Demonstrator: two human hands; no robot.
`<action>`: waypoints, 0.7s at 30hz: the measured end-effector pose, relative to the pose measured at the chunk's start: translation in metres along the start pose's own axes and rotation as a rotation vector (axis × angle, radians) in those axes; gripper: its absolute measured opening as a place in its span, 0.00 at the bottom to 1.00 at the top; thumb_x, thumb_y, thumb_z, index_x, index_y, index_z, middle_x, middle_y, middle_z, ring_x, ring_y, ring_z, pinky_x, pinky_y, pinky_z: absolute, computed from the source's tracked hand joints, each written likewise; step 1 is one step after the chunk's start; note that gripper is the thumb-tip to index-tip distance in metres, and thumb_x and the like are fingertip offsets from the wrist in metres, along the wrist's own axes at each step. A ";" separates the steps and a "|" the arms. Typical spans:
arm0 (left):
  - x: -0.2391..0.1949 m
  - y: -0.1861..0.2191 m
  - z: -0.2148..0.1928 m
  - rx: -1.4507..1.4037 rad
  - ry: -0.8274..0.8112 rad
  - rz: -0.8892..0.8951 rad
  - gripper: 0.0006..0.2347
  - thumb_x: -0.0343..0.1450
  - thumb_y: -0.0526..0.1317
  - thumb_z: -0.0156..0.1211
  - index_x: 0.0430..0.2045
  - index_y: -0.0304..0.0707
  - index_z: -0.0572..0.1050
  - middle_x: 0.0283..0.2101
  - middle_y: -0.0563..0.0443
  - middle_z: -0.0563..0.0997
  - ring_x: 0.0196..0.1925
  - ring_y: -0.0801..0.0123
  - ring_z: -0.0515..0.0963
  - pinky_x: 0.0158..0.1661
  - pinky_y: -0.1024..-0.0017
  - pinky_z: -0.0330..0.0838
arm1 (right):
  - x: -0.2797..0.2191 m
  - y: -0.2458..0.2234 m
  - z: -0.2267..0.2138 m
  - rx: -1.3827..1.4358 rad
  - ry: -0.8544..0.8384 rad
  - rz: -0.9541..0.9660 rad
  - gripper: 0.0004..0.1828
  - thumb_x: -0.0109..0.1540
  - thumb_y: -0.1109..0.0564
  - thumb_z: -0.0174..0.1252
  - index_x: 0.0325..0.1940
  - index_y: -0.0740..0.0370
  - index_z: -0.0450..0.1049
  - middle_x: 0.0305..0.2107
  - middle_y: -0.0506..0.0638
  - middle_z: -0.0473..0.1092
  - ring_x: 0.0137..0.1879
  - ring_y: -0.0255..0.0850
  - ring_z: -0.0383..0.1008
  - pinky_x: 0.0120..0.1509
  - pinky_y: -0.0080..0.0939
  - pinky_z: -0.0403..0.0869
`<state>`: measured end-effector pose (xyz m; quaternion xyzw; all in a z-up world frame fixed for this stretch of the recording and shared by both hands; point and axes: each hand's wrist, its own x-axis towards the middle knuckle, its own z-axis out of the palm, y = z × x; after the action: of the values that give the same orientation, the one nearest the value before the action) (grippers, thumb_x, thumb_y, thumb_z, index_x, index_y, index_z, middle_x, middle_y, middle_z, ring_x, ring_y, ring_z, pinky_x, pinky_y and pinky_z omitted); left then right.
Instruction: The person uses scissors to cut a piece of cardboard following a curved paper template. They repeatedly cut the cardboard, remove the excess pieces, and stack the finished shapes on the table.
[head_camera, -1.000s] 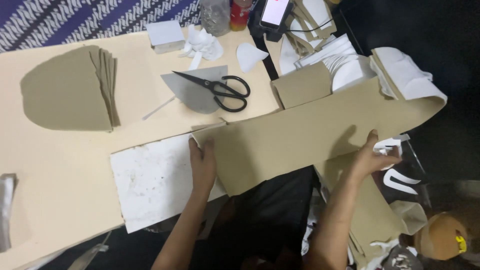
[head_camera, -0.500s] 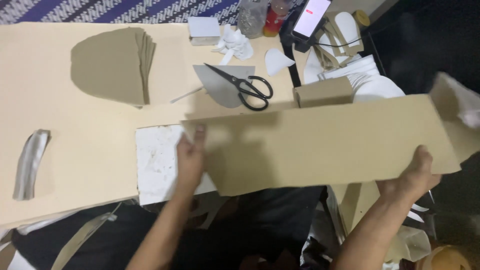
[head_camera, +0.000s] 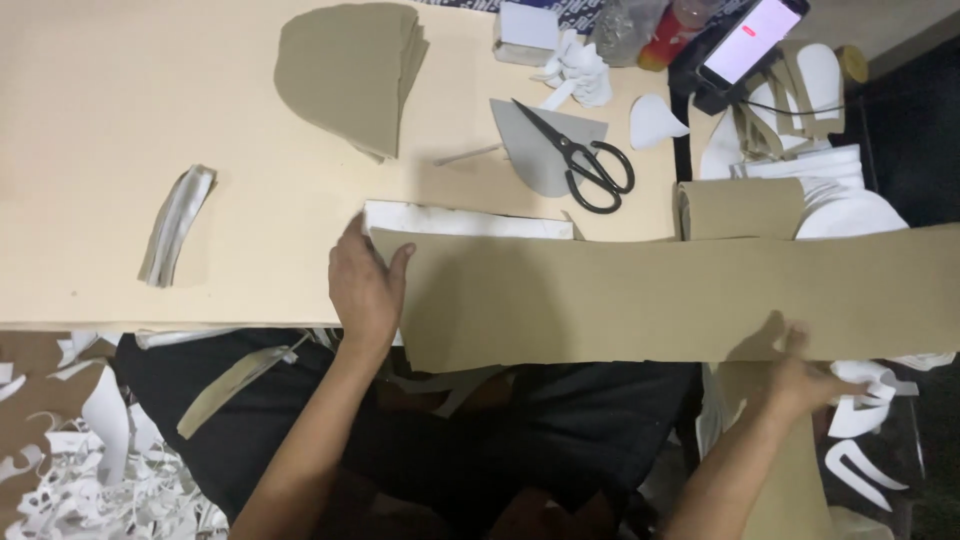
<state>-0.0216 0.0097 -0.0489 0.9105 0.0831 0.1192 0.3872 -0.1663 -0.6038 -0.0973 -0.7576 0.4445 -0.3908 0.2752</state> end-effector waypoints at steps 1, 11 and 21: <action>-0.002 -0.002 -0.001 -0.003 0.057 0.091 0.29 0.73 0.47 0.67 0.63 0.28 0.62 0.45 0.36 0.75 0.50 0.46 0.73 0.47 0.53 0.70 | -0.001 0.005 -0.008 0.108 0.169 -0.212 0.65 0.71 0.42 0.89 0.77 0.59 0.35 0.73 0.64 0.48 0.80 0.56 0.55 0.83 0.57 0.63; 0.009 -0.035 -0.005 -0.088 -0.073 0.078 0.15 0.74 0.36 0.61 0.55 0.29 0.75 0.45 0.40 0.71 0.46 0.47 0.75 0.46 0.58 0.69 | -0.224 -0.305 0.089 -0.158 -1.077 -0.953 0.26 0.59 0.62 0.65 0.62 0.52 0.76 0.57 0.45 0.73 0.71 0.42 0.64 0.73 0.48 0.61; 0.014 -0.003 -0.011 0.207 0.016 0.401 0.13 0.73 0.36 0.61 0.53 0.38 0.79 0.57 0.36 0.76 0.58 0.44 0.74 0.47 0.56 0.66 | -0.235 -0.284 0.121 -0.200 -1.087 -0.993 0.26 0.63 0.56 0.62 0.67 0.45 0.73 0.52 0.40 0.72 0.66 0.37 0.65 0.69 0.43 0.63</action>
<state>-0.0114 0.0226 -0.0413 0.9427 -0.0845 0.1917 0.2596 -0.0051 -0.2579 -0.0274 -0.9774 -0.1158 0.0030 0.1770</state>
